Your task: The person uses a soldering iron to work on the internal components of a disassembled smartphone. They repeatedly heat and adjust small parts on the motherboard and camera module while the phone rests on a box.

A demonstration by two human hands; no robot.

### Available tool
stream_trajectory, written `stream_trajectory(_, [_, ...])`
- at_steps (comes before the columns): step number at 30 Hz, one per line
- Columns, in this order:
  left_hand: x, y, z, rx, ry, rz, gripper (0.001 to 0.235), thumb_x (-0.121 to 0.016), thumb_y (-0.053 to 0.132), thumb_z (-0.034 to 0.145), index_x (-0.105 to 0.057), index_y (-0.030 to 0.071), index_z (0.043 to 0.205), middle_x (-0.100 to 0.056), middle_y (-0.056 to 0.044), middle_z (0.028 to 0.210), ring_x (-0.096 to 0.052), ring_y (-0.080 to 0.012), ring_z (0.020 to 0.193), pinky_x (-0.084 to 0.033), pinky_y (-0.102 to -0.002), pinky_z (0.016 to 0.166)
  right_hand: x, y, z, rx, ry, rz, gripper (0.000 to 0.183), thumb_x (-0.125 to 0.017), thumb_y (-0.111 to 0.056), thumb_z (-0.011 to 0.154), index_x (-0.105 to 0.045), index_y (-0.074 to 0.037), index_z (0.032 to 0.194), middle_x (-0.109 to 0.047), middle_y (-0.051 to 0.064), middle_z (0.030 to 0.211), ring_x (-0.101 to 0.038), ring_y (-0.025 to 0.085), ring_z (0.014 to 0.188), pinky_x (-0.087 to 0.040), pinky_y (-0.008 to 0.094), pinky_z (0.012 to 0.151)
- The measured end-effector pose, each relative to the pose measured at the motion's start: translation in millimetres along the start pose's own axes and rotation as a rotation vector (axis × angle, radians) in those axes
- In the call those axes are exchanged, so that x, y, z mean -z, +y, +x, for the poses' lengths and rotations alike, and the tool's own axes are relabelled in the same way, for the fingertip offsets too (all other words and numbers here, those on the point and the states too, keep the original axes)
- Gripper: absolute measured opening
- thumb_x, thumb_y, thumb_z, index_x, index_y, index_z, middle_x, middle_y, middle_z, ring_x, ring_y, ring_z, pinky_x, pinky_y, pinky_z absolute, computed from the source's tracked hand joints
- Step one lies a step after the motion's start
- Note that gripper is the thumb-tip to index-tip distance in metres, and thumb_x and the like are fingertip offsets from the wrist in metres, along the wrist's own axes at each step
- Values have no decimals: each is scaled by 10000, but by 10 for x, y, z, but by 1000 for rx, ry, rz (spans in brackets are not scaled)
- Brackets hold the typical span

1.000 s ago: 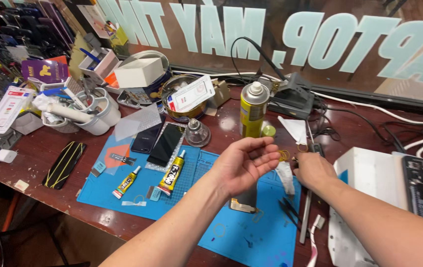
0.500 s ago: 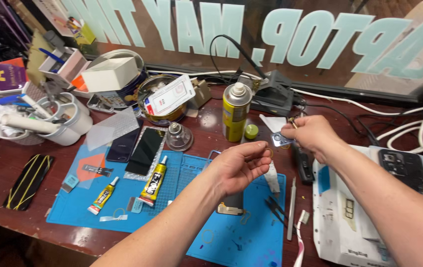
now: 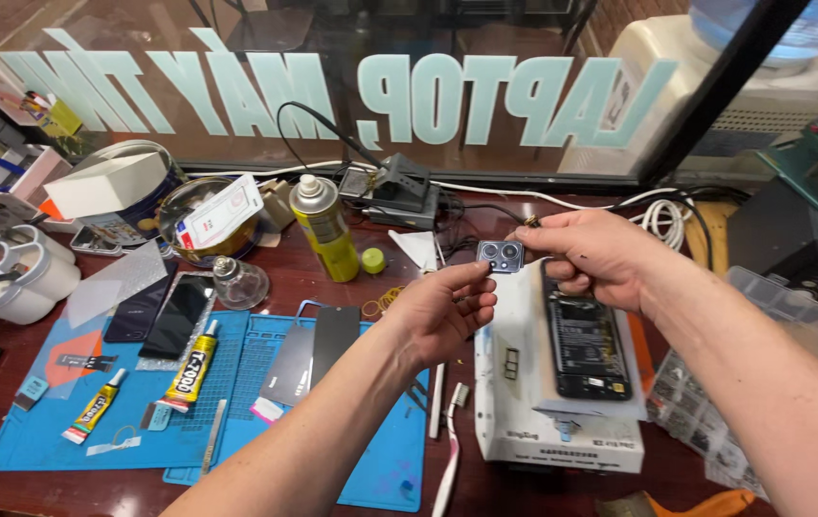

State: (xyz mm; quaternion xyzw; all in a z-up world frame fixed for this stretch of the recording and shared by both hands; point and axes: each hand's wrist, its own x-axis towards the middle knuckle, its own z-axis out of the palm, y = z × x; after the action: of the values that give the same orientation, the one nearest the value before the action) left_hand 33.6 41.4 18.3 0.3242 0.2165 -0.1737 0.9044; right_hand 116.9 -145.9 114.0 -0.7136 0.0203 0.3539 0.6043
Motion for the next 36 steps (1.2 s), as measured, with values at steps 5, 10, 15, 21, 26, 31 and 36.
stream_trajectory(5, [-375, -309, 122, -24, -85, 103, 181, -762, 204, 901, -670, 56, 951, -673, -30, 858, -630, -122, 735, -565, -280, 687, 564, 102, -222, 89, 60, -12, 144, -705, -198, 930, -678, -57, 943, -623, -36, 762, -323, 23, 490, -203, 206, 403])
stream_trajectory(10, [-654, -571, 193, -50, -72, 136, 163, -766, 199, 892, -660, 84, 940, -659, -5, 832, -624, -113, 728, -553, -281, 686, 916, 293, -277, 41, -23, -87, 122, -748, -128, 887, -705, -85, 992, -545, -74, 698, -314, 23, 474, -196, 210, 401])
stream_trajectory(15, [-652, -522, 303, -17, 28, 142, 189, -763, 211, 919, -652, 64, 963, -648, -17, 832, -627, -132, 743, -543, -280, 698, 1048, 275, -137, 102, 137, -101, 115, -640, -175, 963, -646, -109, 1057, -586, -25, 703, -437, 51, 494, -270, 228, 400])
stream_trajectory(21, [-432, -360, 552, -3, 96, 76, 173, -748, 157, 911, -652, 38, 990, -654, -39, 878, -638, -152, 789, -561, -292, 757, 1002, 321, 154, 183, 132, -480, 200, -628, -110, 961, -718, -106, 1139, -587, 7, 699, -491, 82, 544, -386, 250, 449])
stream_trajectory(26, [-223, -341, 697, 7, 135, 85, 145, -727, 139, 891, -655, 39, 968, -666, -53, 895, -642, -168, 779, -563, -306, 732, 907, 394, 459, 214, 23, -599, 261, -702, -88, 885, -727, -91, 1145, -642, -19, 742, -548, 101, 605, -423, 273, 496])
stream_trajectory(31, [-139, -363, 798, 40, 149, 92, 147, -736, 139, 896, -657, 34, 963, -666, -51, 879, -635, -165, 759, -559, -306, 717, 886, 445, 681, 237, 10, -660, 198, -743, -128, 877, -793, -35, 1044, -732, 27, 776, -592, 102, 652, -490, 278, 601])
stream_trajectory(36, [-184, -429, 834, 47, 180, 139, 125, -736, 138, 890, -689, 35, 942, -669, -49, 853, -626, -150, 724, -549, -290, 689, 891, 473, 704, 264, -12, -683, 211, -744, -149, 876, -793, -58, 1059, -756, 51, 839, -635, 108, 721, -517, 291, 647])
